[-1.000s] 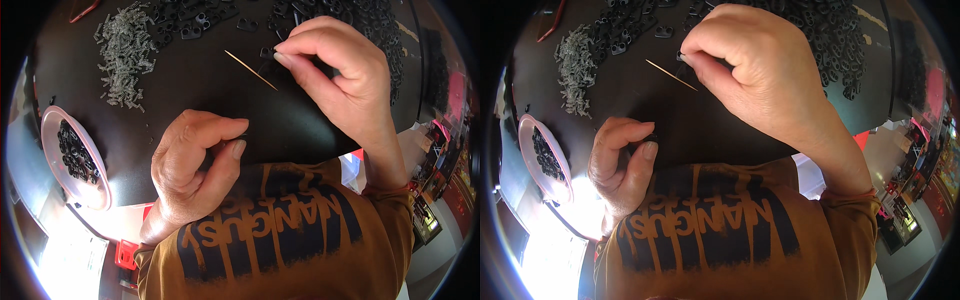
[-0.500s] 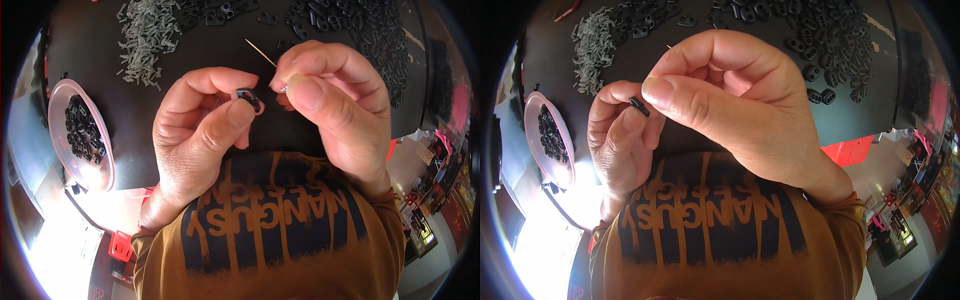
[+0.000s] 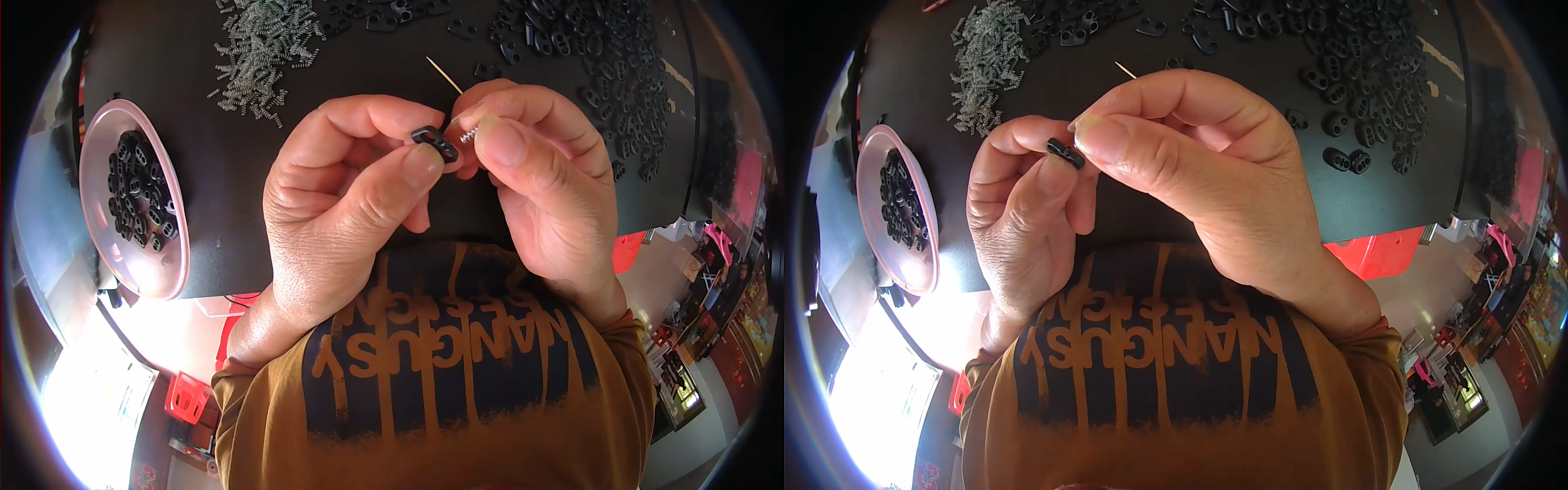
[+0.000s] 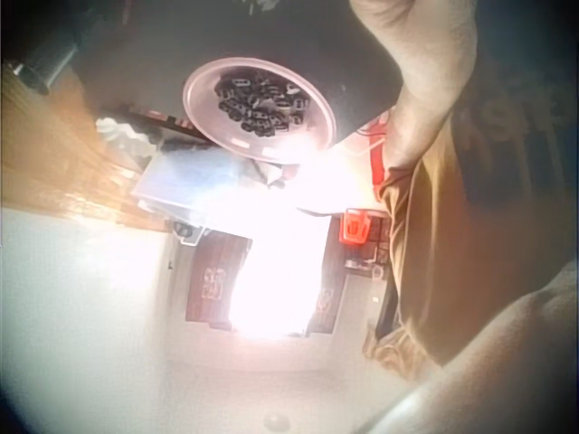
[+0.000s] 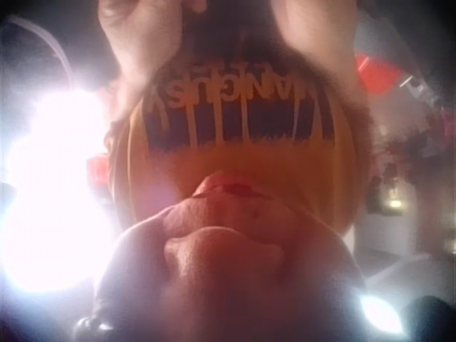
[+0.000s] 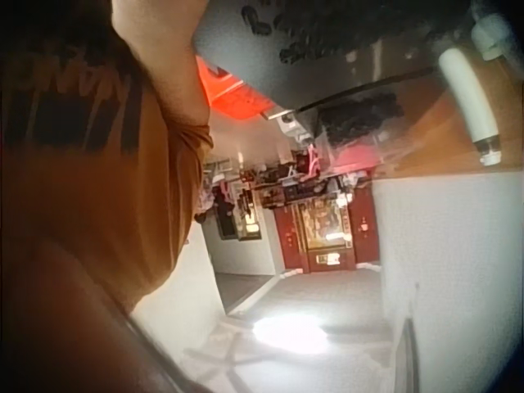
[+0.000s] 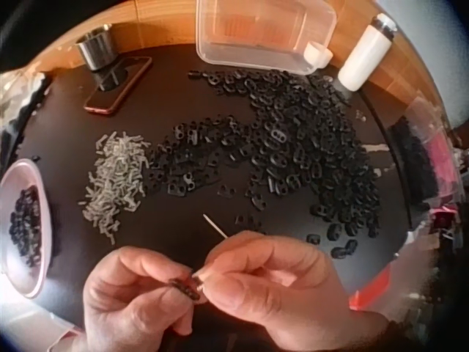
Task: The person assembles small black plastic components with metal springs by hand. They repeatedly pick up a plastic piece and a spring, insert the spring into the plastic housing, and place the finished unit into a pink bowl.
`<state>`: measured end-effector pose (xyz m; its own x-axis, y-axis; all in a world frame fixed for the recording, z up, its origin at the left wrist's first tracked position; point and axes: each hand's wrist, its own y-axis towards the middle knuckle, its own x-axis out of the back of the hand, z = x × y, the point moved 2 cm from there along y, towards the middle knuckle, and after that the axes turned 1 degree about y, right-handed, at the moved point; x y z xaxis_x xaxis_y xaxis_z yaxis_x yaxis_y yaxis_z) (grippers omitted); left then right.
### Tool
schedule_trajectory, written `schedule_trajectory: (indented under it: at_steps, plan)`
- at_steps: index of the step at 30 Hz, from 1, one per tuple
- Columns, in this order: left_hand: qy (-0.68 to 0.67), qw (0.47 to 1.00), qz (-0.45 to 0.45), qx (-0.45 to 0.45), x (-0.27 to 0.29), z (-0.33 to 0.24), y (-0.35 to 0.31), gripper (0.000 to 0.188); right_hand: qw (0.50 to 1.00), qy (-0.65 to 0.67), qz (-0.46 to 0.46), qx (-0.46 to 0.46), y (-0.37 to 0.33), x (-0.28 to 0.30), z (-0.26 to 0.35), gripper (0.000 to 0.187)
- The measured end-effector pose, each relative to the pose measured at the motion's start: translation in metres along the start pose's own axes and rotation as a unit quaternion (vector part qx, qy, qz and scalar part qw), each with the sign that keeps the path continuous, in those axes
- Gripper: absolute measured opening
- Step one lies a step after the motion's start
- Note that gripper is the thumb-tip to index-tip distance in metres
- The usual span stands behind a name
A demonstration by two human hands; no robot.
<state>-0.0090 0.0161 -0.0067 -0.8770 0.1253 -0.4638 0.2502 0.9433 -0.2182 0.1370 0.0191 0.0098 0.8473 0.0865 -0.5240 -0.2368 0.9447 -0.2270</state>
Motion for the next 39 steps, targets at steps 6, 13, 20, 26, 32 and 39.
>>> schedule_trajectory:
  at_steps: [6,13,20,26,32,39]
  plan:
    - [0.008,0.999,0.001,-0.045,-0.002,0.000,0.000,0.018,1.000,0.006,-0.010,0.000,0.001,0.002,-0.005,0.014]
    - [0.027,0.999,-0.003,-0.032,-0.001,-0.002,-0.001,0.016,1.000,0.011,0.000,0.006,0.001,0.001,-0.006,0.014]
    - [0.021,0.999,-0.012,-0.033,0.000,-0.002,-0.001,0.015,0.999,-0.011,0.009,0.028,0.001,0.001,-0.007,0.012]
    - [0.025,0.998,-0.022,-0.054,-0.002,-0.001,-0.003,0.014,0.989,-0.099,0.021,0.110,0.003,0.001,-0.007,0.012]
    - [0.037,0.998,-0.011,-0.053,-0.001,-0.003,-0.004,0.014,0.974,-0.159,0.034,0.161,0.003,0.003,-0.007,0.012]
    - [0.014,0.998,-0.006,-0.067,-0.003,-0.001,-0.002,0.014,1.000,-0.001,0.010,0.019,0.003,0.005,-0.013,0.013]
